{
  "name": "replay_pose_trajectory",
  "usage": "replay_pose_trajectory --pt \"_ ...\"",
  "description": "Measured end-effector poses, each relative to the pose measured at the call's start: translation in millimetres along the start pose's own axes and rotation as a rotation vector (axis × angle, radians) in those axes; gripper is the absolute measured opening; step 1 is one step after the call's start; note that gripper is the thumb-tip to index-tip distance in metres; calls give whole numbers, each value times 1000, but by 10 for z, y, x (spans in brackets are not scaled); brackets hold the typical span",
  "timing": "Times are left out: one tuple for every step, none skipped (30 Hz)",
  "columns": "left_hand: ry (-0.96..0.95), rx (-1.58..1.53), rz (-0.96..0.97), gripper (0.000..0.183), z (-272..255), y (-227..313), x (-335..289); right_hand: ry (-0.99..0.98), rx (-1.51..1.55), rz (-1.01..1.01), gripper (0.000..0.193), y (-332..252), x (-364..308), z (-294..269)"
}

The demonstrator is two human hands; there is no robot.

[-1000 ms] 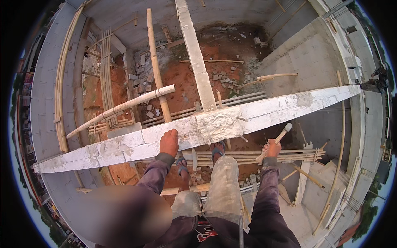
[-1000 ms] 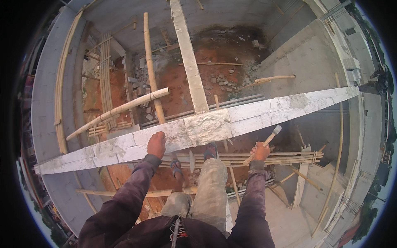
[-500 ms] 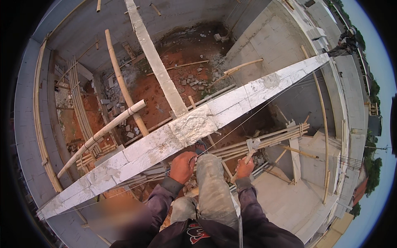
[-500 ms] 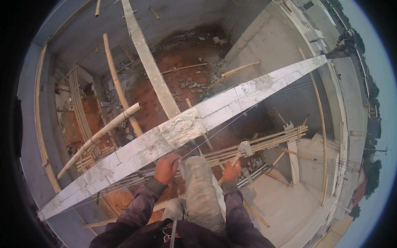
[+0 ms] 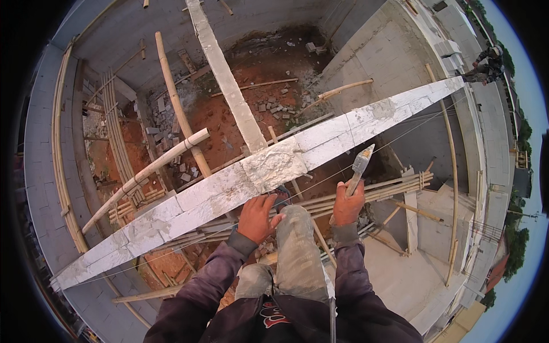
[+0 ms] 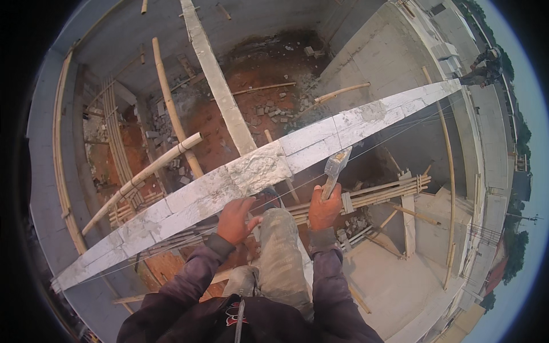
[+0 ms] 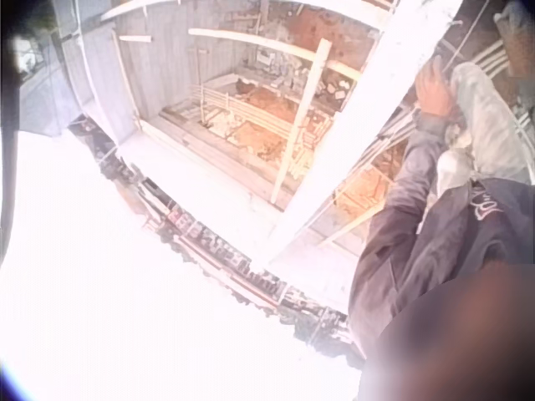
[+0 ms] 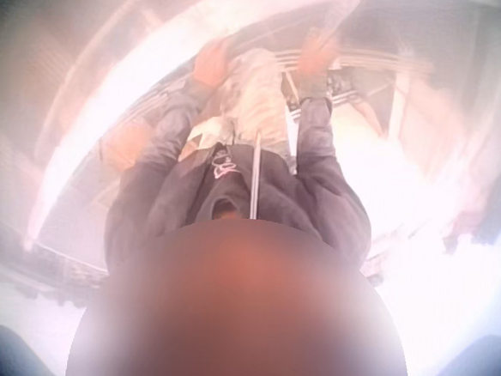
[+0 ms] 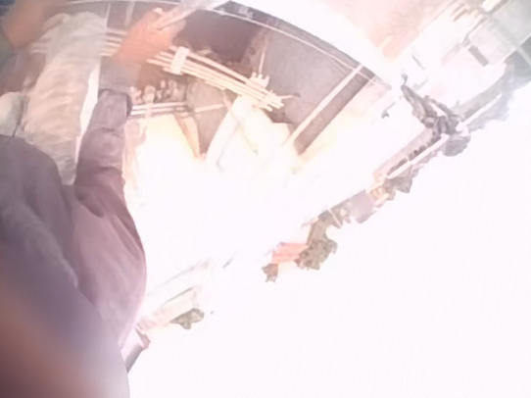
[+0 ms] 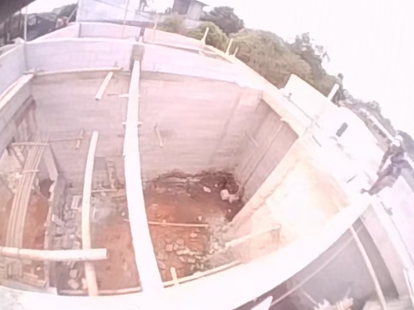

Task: The person measures and marks a concrete beam using a tape measure and hammer. They walk along the beam, pull the tape measure, and strike the beam to create marks at measured intervals.

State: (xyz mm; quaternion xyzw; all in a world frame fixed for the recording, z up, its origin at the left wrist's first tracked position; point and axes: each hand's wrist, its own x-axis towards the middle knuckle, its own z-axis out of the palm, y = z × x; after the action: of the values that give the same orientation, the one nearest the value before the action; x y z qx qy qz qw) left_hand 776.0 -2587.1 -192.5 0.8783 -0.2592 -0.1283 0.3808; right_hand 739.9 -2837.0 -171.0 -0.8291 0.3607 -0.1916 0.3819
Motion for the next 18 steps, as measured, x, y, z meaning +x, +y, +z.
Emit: replay_pose_trajectory --pt "17 12 -17 49 -89 -25 -50 -62 -21 -72 22 -23 73 46" --pt "48 32 -44 48 -189 -82 -100 -135 -61 44 25 -27 168 130" --pt "115 62 -78 46 -306 -157 -190 -242 -61 50 27 -21 309 266" --pt "128 75 -135 44 -410 -247 -263 -302 -136 -29 29 -21 405 394" --pt "197 104 -201 42 -508 -346 -328 -338 -208 -157 30 -20 460 509" --pt "234 117 -280 38 -594 -428 -406 -428 -222 -128 32 -15 494 625" --pt "271 161 -308 37 -693 -512 -483 -507 -283 -204 32 -4 516 714" --pt "247 240 -394 34 -774 -556 -561 -565 -350 -221 31 20 522 806" --pt "221 292 -430 30 -858 -597 -633 -606 -381 -273 32 68 521 871" --pt "189 275 -474 27 -947 -630 -690 -586 -452 -332 36 127 497 946" --pt "192 243 -520 28 -1022 -613 -725 -658 -598 -357 39 158 536 1000" --pt "245 123 -542 30 -1111 -570 -768 -611 -577 -407 33 207 502 1046" --pt "351 13 -471 31 -1209 -488 -809 -592 -710 -491 31 212 523 1117" --pt "384 -107 -440 31 -1335 -388 -843 -605 -742 -453 28 238 508 1146" --pt "553 -206 -328 29 -1450 -228 -862 -658 -846 -416 33 238 531 1190" --pt "646 -316 -275 28 -1547 -1 -886 -690 -892 -425 33 239 533 1230" --pt "796 -378 -91 29 -1658 242 -943 -705 -914 -438 33 232 533 1263" --pt "917 -452 75 31 -1776 492 -993 -722 -936 -452 33 217 528 1299"
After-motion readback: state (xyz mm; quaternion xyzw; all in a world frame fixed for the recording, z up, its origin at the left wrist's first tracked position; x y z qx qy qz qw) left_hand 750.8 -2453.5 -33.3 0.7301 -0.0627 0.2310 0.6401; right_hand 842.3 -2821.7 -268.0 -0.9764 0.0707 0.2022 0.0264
